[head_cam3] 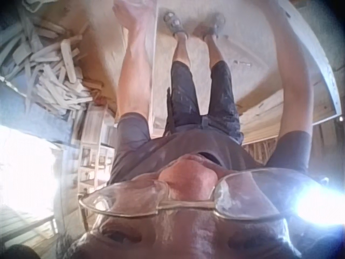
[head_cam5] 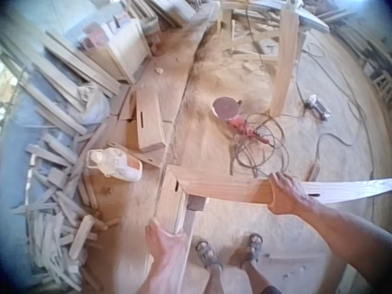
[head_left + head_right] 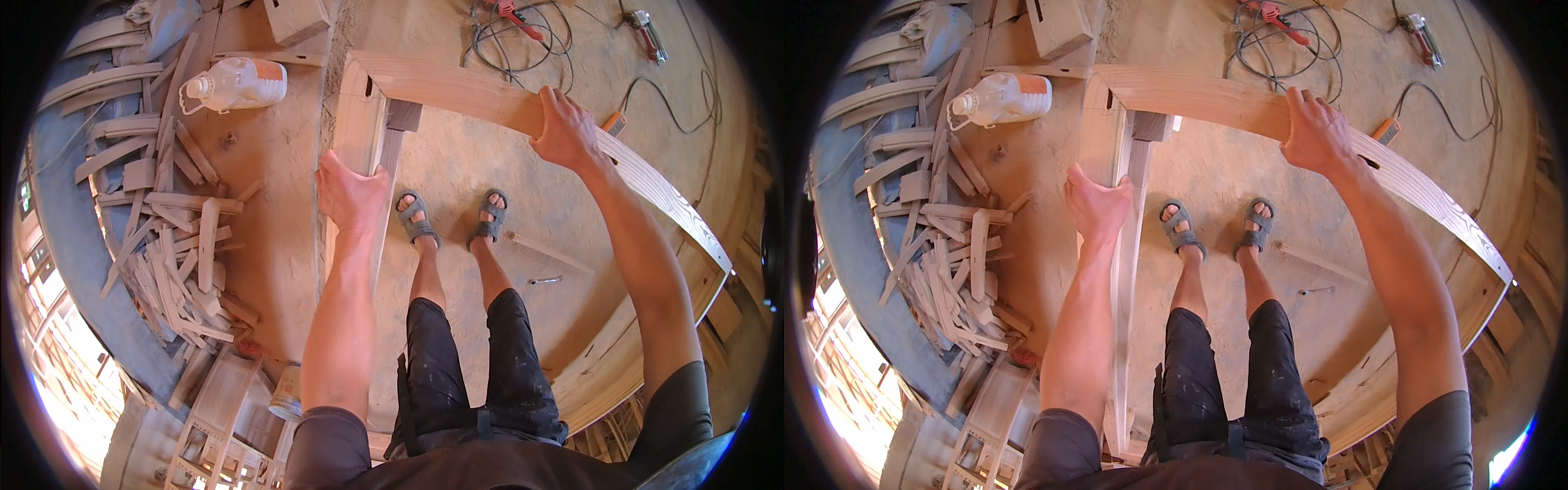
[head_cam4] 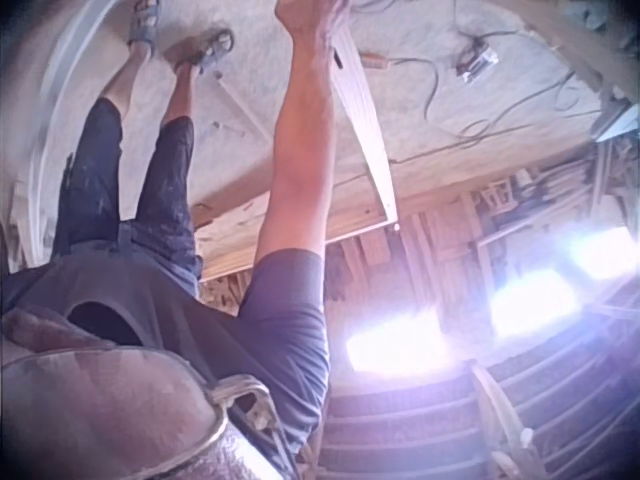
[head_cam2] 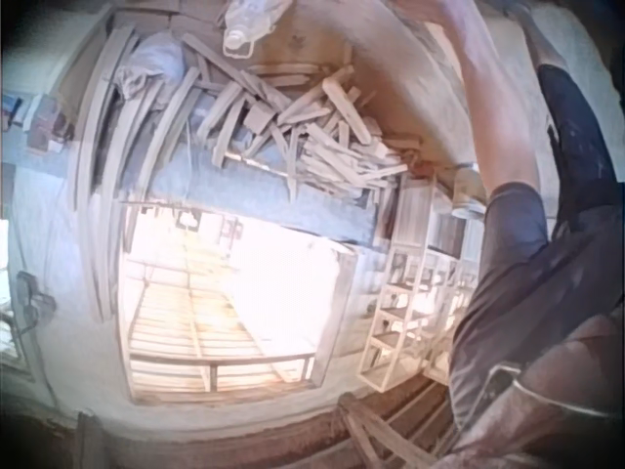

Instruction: The person assembles a large rectangular wooden frame by hand, aligning the mitered corner joints one at a time.

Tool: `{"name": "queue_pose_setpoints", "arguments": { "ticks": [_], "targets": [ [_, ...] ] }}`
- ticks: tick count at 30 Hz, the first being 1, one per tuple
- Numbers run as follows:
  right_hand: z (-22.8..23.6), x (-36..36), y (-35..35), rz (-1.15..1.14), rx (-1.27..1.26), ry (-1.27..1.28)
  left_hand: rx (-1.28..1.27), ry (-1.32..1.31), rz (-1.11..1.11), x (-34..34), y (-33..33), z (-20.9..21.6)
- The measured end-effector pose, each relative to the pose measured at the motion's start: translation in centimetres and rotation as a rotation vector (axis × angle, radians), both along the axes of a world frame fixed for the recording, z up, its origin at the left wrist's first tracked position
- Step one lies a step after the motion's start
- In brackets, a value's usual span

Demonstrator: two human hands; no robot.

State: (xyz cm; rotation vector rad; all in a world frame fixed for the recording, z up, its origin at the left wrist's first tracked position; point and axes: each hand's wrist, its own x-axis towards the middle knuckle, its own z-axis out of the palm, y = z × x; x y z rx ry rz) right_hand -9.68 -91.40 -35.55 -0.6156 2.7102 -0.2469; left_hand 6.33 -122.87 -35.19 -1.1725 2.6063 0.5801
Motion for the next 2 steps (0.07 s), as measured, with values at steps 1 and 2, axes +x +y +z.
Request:
{"name": "queue_pose_setpoints", "arguments": {
  "ticks": [1, 2],
  "targets": [
    [0.05, -0.08, 0.26, -0.020, 0.009, -0.008, 0.042, -0.015, 0.022, -0.28, -0.22, 0.24],
    [0.44, 0.03, 1.14, -0.036, 0.025, -0.006, 0.084, -0.030, 0.043, -0.40, -0.60, 0.48]
  ]
}}
